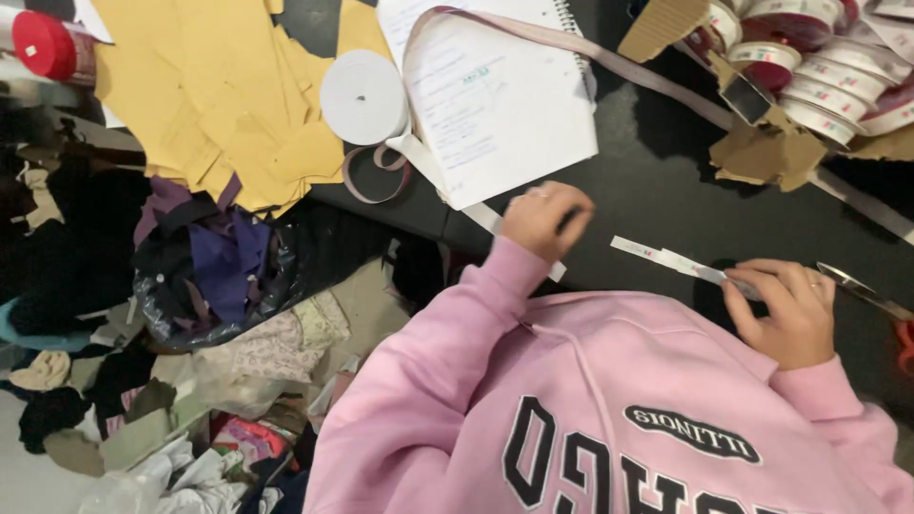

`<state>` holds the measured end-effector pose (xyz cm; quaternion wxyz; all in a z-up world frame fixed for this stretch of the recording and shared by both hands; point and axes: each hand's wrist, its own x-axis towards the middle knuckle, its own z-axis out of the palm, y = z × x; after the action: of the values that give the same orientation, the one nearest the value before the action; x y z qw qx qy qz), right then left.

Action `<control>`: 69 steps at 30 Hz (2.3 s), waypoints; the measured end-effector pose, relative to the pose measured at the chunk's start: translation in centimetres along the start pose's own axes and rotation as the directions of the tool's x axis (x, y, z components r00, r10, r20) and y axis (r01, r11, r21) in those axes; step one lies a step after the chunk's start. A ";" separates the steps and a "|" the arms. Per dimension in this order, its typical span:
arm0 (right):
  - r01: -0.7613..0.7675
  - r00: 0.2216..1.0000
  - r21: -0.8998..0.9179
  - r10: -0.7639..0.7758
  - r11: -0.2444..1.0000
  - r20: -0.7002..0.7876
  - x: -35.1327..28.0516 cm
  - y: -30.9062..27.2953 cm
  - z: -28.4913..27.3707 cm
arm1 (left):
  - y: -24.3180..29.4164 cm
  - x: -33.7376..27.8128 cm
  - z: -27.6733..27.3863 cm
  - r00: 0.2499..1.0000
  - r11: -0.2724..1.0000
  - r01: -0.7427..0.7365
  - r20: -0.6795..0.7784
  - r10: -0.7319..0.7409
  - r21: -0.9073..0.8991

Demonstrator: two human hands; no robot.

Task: The person repeatedly takes rolls of white ribbon from a cardboard box, unrolls a length, and cuts it into small pieces using red-handled scissors. The cut ribbon pieces are placed on the table, and the empty cardboard cores are returned to the box.

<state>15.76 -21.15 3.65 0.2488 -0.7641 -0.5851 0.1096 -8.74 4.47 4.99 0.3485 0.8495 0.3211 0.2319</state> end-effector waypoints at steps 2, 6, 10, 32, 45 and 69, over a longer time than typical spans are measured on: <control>0.020 1.000 0.021 -0.020 1.000 -0.011 0.8 -0.3 -0.4 | -3.0 -1.8 -3.3 0.987 0.991 0.112 -0.124 -0.103 0.072; 0.031 0.999 0.061 -0.028 0.998 -0.046 3.1 -2.1 -1.6 | -8.3 -4.3 -9.1 0.857 0.906 0.366 -0.455 -0.240 0.212; 0.022 0.998 0.052 -0.019 0.998 -0.061 5.4 -4.5 -2.6 | -10.6 -4.2 -11.1 0.777 0.863 0.463 -0.561 -0.285 0.202; -0.071 0.997 0.194 0.075 0.979 -0.017 5.3 -6.4 -2.7 | -5.4 -0.9 -0.2 0.681 0.775 0.631 0.451 -0.577 0.037; -0.096 0.994 0.187 0.104 0.978 -0.034 5.4 -6.0 -2.7 | -12.5 3.6 -6.9 0.937 0.638 0.334 -0.172 -0.304 0.694; -0.090 0.989 0.648 0.147 0.756 -0.033 12.7 -11.7 -6.5 | 8.2 1.3 -1.4 0.976 0.941 -0.093 0.157 0.151 -0.324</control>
<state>12.59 -8.48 16.74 0.5124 -0.6713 -0.4516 0.2880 -5.55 1.43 12.17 0.4920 0.8187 0.1939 0.2237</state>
